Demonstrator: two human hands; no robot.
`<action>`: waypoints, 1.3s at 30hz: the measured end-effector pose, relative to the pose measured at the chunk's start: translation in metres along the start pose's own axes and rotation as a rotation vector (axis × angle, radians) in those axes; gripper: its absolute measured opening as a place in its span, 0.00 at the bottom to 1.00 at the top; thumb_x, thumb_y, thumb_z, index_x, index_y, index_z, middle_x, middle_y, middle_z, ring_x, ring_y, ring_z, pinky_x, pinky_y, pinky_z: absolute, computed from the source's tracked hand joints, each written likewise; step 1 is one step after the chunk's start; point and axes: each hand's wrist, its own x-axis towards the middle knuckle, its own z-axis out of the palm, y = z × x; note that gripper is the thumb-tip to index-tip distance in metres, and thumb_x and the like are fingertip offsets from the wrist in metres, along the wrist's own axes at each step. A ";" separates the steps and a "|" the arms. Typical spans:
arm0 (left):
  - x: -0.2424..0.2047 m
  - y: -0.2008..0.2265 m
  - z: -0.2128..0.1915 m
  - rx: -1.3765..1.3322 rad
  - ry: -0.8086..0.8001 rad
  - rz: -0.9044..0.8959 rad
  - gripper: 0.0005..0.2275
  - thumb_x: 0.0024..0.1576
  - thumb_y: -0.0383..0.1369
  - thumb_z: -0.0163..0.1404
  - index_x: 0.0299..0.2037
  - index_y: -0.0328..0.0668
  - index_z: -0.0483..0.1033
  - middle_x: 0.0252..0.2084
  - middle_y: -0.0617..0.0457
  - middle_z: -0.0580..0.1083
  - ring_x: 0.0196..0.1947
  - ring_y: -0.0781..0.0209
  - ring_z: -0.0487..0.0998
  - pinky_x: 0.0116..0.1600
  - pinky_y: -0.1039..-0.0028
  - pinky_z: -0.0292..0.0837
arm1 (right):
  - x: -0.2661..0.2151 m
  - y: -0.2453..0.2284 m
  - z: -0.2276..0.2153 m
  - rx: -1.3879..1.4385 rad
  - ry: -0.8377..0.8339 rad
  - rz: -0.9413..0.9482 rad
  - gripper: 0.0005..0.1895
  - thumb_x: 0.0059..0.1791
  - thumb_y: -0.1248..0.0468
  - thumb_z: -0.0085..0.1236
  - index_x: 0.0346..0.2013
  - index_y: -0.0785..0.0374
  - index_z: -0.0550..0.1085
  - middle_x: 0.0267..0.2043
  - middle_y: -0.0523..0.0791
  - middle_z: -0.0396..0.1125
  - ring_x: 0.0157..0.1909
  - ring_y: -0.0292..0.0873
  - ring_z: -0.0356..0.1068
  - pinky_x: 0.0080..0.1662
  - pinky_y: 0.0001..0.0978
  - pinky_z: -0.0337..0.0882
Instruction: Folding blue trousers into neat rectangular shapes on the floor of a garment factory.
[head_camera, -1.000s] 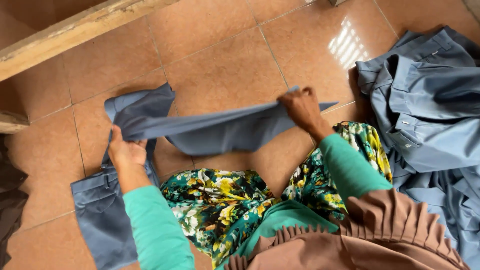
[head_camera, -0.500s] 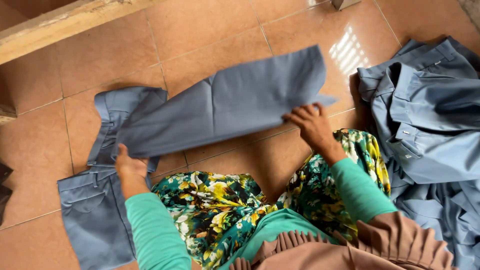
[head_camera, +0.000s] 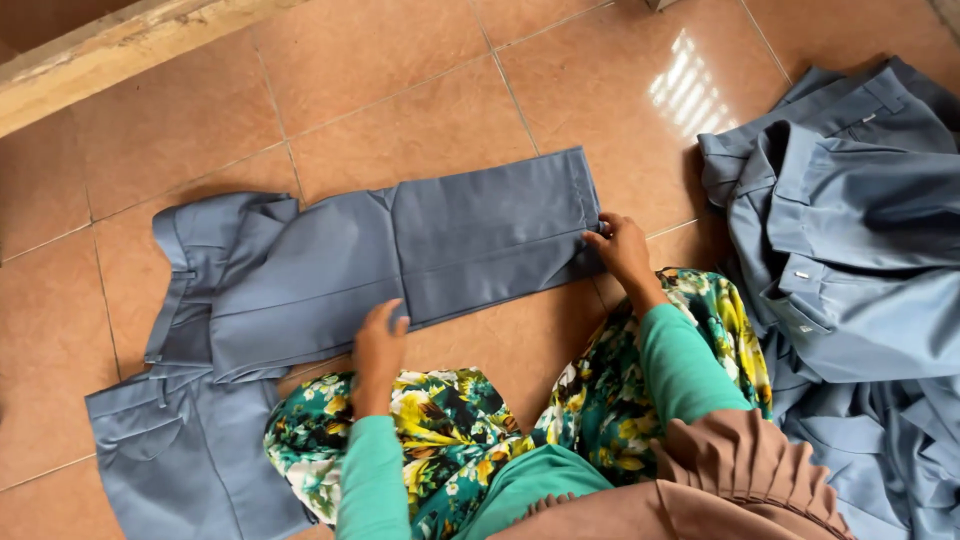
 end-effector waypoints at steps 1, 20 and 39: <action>-0.003 0.011 0.014 -0.046 -0.028 0.127 0.16 0.59 0.34 0.54 0.58 0.53 0.78 0.55 0.40 0.76 0.58 0.41 0.75 0.62 0.56 0.71 | -0.002 -0.009 -0.003 0.002 -0.014 0.023 0.25 0.45 0.49 0.70 0.54 0.49 0.79 0.43 0.47 0.73 0.48 0.56 0.75 0.49 0.54 0.73; -0.013 0.019 0.062 0.010 -0.101 0.207 0.21 0.59 0.27 0.50 0.65 0.51 0.70 0.70 0.44 0.63 0.70 0.47 0.63 0.70 0.59 0.62 | 0.003 -0.030 -0.011 0.160 -0.034 0.085 0.31 0.44 0.60 0.69 0.61 0.47 0.70 0.39 0.51 0.75 0.52 0.58 0.74 0.53 0.54 0.72; -0.026 0.006 0.103 -0.159 -0.014 0.152 0.20 0.61 0.29 0.50 0.65 0.47 0.70 0.70 0.43 0.64 0.70 0.46 0.64 0.71 0.61 0.61 | 0.003 -0.011 0.014 0.314 0.015 0.193 0.32 0.34 0.58 0.75 0.49 0.63 0.73 0.42 0.54 0.70 0.51 0.61 0.71 0.50 0.54 0.70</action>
